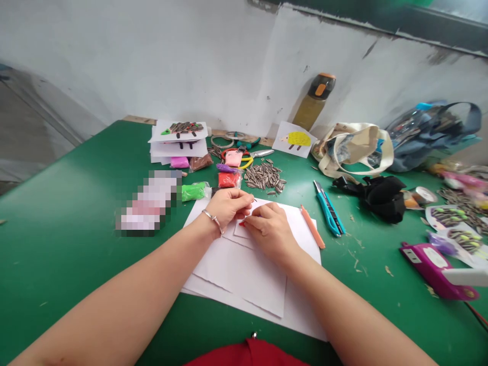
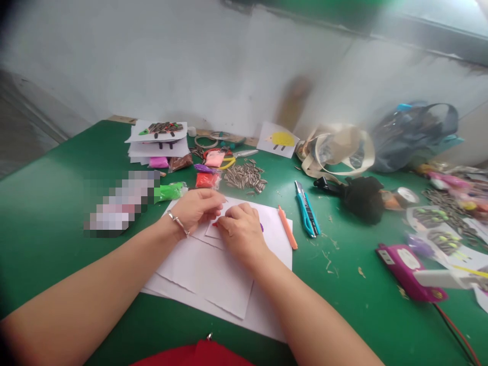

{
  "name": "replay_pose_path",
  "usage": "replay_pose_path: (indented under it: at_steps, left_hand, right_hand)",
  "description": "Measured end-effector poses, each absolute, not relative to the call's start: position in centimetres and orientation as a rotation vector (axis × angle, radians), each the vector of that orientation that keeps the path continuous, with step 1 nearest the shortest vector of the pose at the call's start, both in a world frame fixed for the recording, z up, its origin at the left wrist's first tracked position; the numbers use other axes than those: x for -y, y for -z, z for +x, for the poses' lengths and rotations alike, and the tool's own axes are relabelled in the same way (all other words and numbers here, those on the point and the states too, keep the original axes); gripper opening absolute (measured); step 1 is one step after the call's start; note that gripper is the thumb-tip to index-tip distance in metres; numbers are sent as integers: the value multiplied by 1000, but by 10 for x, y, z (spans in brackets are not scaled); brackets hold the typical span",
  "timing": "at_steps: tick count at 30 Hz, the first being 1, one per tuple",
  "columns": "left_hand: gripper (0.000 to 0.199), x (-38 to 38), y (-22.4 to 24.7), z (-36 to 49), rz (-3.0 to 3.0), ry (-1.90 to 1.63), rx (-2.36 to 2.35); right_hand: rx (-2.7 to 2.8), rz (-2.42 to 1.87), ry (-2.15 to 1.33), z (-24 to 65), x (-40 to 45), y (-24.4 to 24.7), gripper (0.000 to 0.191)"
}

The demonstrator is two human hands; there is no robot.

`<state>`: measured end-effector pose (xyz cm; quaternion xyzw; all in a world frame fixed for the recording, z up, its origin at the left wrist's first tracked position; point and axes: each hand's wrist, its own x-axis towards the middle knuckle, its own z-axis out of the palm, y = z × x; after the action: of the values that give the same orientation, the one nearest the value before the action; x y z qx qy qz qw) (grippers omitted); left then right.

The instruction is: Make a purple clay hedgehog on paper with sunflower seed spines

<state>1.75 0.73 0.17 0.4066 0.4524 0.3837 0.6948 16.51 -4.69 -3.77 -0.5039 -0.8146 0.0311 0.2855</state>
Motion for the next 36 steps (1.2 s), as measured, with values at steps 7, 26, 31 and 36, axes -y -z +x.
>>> replay_pose_path:
  at_steps: [7, 26, 31, 36]
  left_hand:
    - [26, -7, -3, 16, 911, -850, -1012]
    - [27, -8, -1, 16, 914, -833, -1032]
    - [27, -9, 0, 16, 919, -833, -1029]
    - [29, -9, 0, 17, 919, -835, -1035]
  right_hand:
    - [2202, -1342, -224, 169, 54, 22, 23]
    - [2289, -1315, -283, 179, 62, 13, 26]
    - [2302, -1341, -295, 180, 59, 14, 26]
    - [2288, -1329, -287, 181, 59, 14, 26]
